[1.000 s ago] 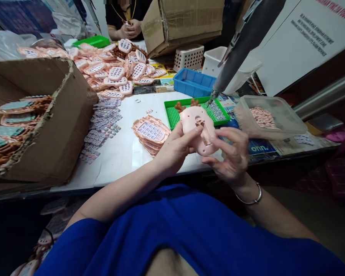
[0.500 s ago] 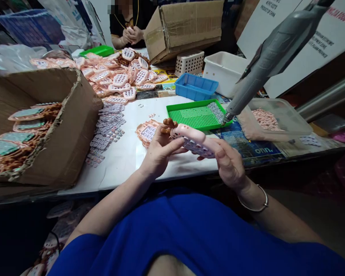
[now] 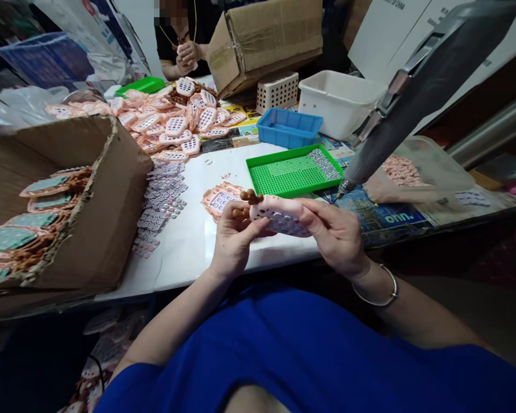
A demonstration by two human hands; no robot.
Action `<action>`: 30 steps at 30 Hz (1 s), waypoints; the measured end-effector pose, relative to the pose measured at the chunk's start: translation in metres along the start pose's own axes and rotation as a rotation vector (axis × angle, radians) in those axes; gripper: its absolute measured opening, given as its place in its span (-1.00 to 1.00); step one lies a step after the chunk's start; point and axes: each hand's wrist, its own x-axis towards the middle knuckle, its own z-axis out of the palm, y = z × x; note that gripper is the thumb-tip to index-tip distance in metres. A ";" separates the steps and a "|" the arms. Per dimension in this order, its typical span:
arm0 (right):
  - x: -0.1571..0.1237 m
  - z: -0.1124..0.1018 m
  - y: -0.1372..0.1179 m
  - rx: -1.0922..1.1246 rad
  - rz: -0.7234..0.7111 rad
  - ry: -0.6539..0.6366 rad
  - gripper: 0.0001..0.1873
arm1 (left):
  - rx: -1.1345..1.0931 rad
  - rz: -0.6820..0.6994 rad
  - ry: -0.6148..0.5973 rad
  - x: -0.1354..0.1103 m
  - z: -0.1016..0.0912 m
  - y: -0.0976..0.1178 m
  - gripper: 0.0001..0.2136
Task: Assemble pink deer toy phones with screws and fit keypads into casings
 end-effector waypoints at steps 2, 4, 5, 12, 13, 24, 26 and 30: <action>0.000 0.003 0.003 0.088 0.117 0.006 -0.67 | 0.004 0.007 -0.017 -0.001 0.000 0.001 -0.60; -0.001 0.006 0.006 0.192 0.226 0.022 -0.60 | 0.006 0.018 -0.021 -0.002 0.001 0.001 -0.64; -0.002 0.008 0.006 0.234 0.268 0.025 -0.57 | 0.004 0.018 -0.015 -0.003 0.001 0.001 -0.64; -0.004 0.026 0.000 0.346 0.246 0.024 -0.65 | -0.065 0.066 0.041 -0.006 -0.004 -0.002 -0.54; -0.003 0.029 -0.002 0.337 0.222 0.021 -0.66 | -0.068 0.081 0.051 -0.007 -0.005 -0.003 -0.52; 0.005 0.051 -0.015 0.410 -0.038 -0.073 -0.61 | 0.028 0.362 0.291 -0.032 -0.038 0.034 -0.51; 0.009 0.050 -0.016 0.462 -0.021 -0.055 -0.61 | 0.069 0.395 0.415 -0.044 -0.056 0.058 -0.51; 0.017 0.048 -0.015 0.392 0.017 -0.054 -0.70 | 0.146 0.508 0.566 -0.074 -0.097 0.101 -0.60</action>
